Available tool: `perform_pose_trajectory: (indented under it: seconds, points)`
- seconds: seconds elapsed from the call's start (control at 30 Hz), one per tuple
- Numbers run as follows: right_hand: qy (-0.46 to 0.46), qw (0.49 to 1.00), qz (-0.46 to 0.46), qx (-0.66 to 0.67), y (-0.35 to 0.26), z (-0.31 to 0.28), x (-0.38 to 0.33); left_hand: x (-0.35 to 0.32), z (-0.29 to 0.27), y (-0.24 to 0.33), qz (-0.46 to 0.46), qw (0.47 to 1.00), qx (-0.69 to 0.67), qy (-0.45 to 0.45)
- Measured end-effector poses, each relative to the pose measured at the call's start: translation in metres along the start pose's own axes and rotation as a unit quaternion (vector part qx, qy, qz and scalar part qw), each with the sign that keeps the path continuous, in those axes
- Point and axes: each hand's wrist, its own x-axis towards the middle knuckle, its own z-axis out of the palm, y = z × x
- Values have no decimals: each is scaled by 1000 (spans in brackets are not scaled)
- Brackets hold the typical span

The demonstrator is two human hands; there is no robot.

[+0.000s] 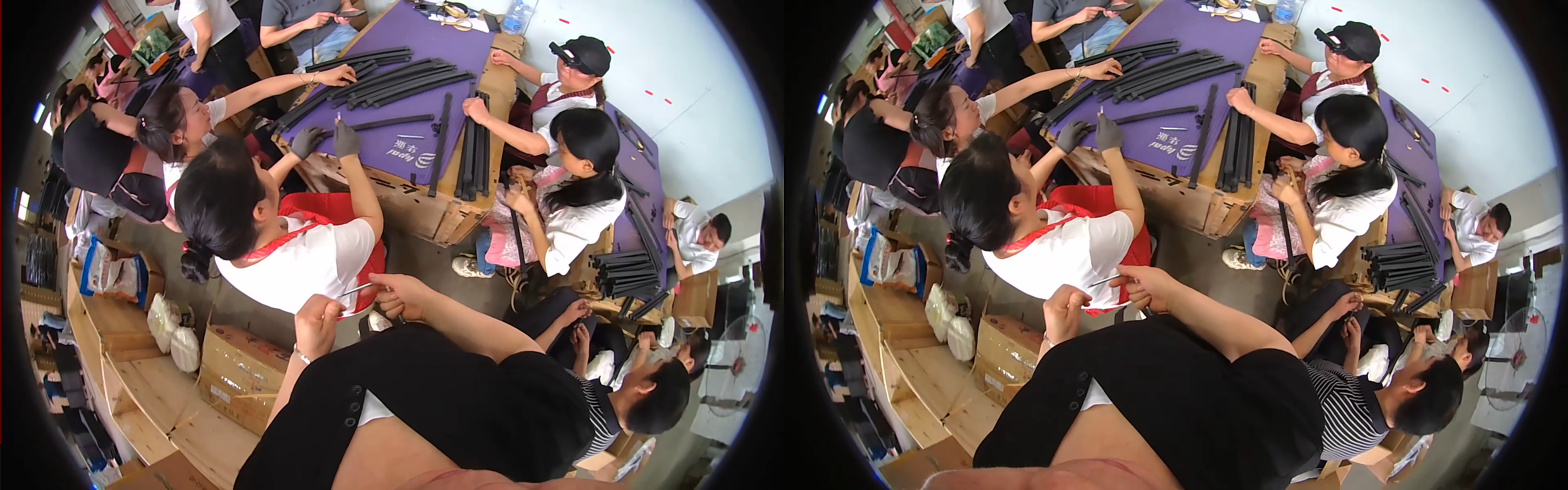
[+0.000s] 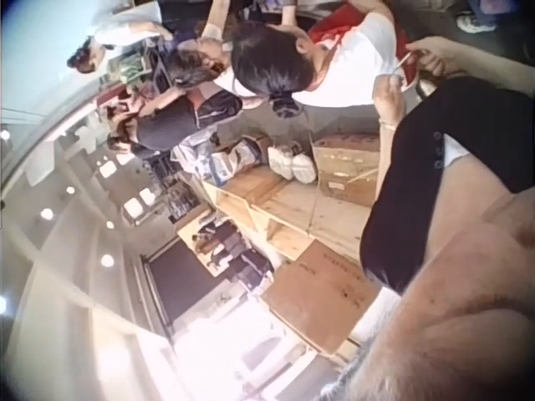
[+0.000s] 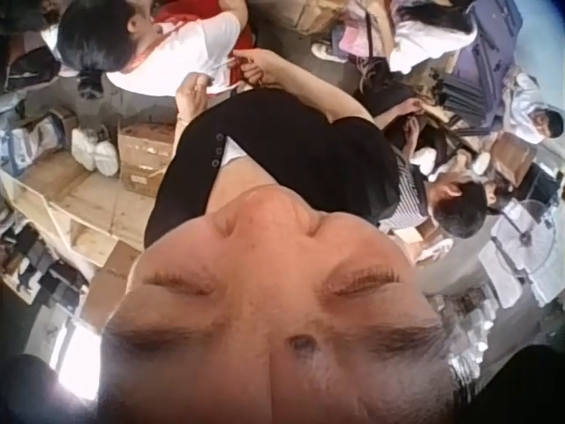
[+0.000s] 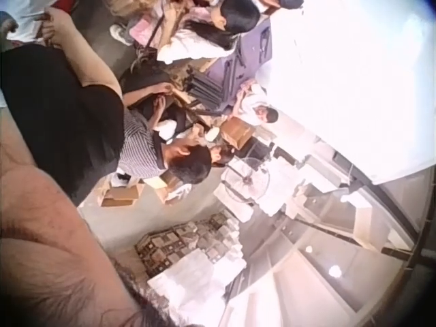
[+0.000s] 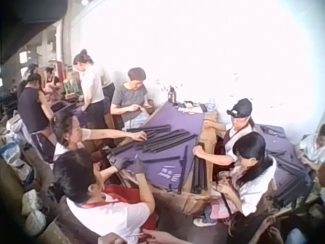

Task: Retrieve a bundle of black frame strips from a wooden crate and inspect or mark individual strips at a workbench.

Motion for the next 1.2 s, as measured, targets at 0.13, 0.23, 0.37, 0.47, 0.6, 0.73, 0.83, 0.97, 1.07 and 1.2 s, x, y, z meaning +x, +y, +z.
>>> perform_pose_trajectory:
  seconds: [0.13, 0.23, 0.37, 0.47, 0.6, 0.73, 0.83, 0.97, 1.07, 1.2]
  points:
    - [68, 995, -57, 41, -4, -26, -14, 48, 16, 17, 98, 995, -7, -16]
    - [107, 986, -85, 92, -7, -50, -19, 82, 35, 15, 144, 989, -28, -21]
    - [103, 984, -84, 118, -29, -80, -12, 132, 62, 17, 139, 985, -40, -95]
    - [84, 986, -66, 129, -62, -101, -8, 179, 97, 17, 125, 982, -52, -129]
    - [112, 984, -73, 114, -119, -127, -11, 269, 154, 8, -62, 980, -71, -177]
    - [122, 982, -94, 113, -158, -156, -18, 393, 207, -38, 24, 994, 58, -94]
    - [139, 981, -73, 112, -176, -170, -24, 476, 246, -94, 1, 989, 121, -90]
    - [140, 976, -58, 158, -191, -192, -27, 560, 284, -147, -62, 959, 264, -79]
    - [136, 967, -73, 201, -202, -204, -29, 598, 308, -173, -136, 914, 379, -53]
    - [136, 963, -75, 219, -215, -215, -30, 614, 329, -174, -317, 871, 376, -16]
